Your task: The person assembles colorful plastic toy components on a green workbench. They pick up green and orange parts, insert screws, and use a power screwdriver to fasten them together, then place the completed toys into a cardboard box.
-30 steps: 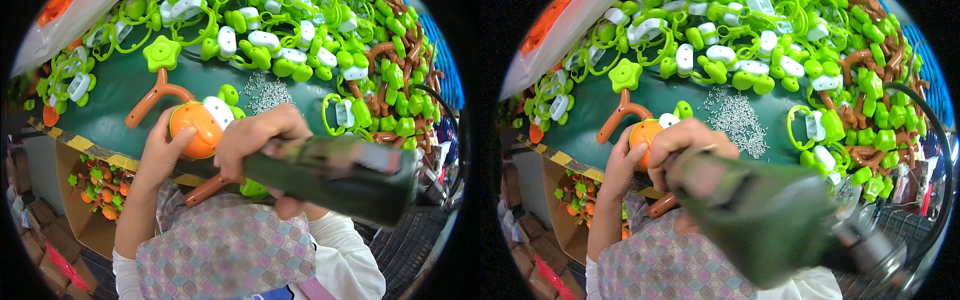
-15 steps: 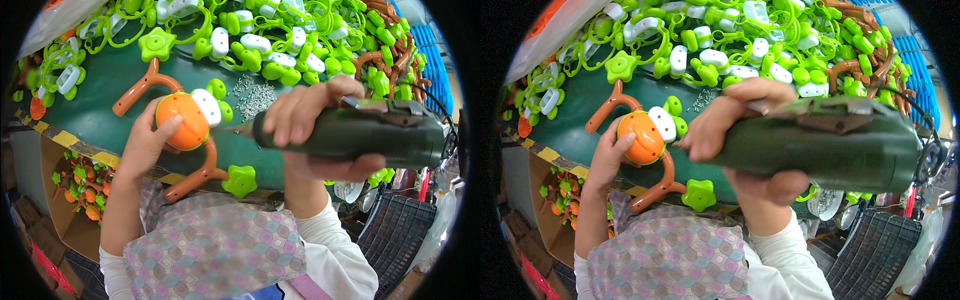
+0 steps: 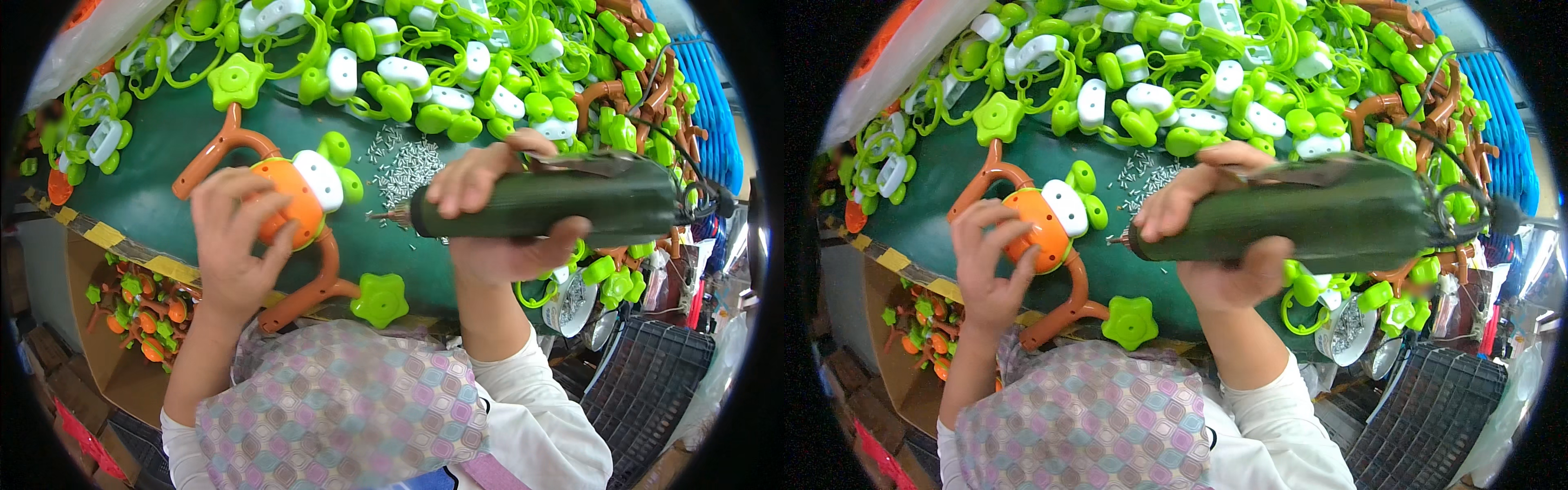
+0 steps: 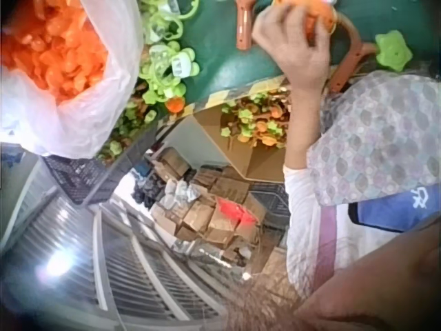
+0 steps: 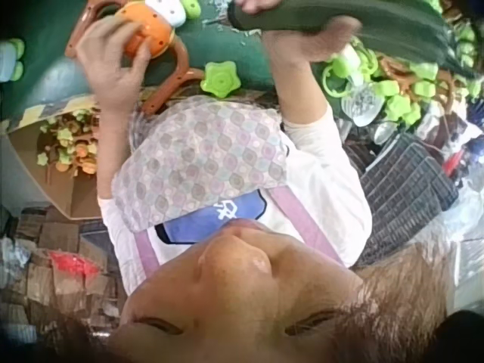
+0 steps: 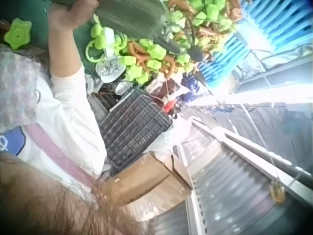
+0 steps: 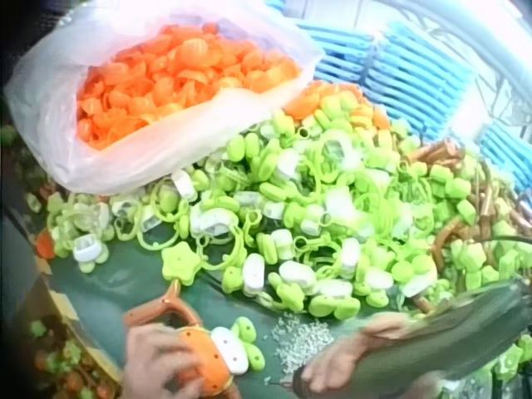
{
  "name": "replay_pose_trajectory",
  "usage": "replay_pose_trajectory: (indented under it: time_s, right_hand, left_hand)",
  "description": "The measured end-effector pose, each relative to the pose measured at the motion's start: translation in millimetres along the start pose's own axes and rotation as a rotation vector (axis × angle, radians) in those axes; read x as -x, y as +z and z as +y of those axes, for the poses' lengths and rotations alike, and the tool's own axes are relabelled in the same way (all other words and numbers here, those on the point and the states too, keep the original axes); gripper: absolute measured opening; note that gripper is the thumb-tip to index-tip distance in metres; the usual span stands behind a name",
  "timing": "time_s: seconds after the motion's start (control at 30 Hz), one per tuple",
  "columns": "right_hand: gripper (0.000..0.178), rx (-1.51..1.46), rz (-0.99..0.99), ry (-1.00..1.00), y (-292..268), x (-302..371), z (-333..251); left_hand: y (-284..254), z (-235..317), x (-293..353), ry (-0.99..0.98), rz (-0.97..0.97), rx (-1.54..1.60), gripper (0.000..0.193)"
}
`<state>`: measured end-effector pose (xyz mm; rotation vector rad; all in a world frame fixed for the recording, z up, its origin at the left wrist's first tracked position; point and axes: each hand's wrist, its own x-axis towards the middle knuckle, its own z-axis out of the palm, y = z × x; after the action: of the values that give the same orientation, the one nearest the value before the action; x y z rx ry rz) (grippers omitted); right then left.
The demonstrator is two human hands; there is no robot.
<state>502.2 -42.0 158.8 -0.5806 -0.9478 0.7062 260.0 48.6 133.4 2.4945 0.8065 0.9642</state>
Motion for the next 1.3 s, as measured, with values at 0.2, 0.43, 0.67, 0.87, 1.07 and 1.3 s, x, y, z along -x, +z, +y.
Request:
replay_pose_trajectory:
  time_s: [0.2,0.43,0.67,0.87,1.07,1.3]
  right_hand:
    - [0.086,-0.241,0.087,-0.02,31.6,-18.8,-17.3]
    - [0.086,-0.248,0.045,-0.025,39.2,-22.9,-6.2]
    - [0.086,-0.217,-0.027,-0.031,46.7,-27.7,-4.0]
    - [0.086,-0.23,-0.069,-0.054,50.1,-27.6,-1.7]
    - [0.087,-0.233,-0.087,-0.034,52.2,-26.9,0.7]
    - [0.089,-0.209,-0.117,-0.038,50.5,-27.5,4.0]
  left_hand:
    - [2.6,21.2,-23.4,-0.013,-0.087,0.183,0.031]
    - [-5.7,13.3,-25.6,-0.021,-0.073,0.269,0.019]
    - [-13.3,12.4,-26.8,0.045,-0.022,0.116,0.017]
    - [-15.9,-2.5,-18.0,-0.111,-0.063,0.309,0.019]
    - [-16.9,-0.5,-20.9,-0.085,-0.07,0.361,0.02]
    - [-18.2,-0.9,-22.1,-0.06,-0.064,0.25,0.022]
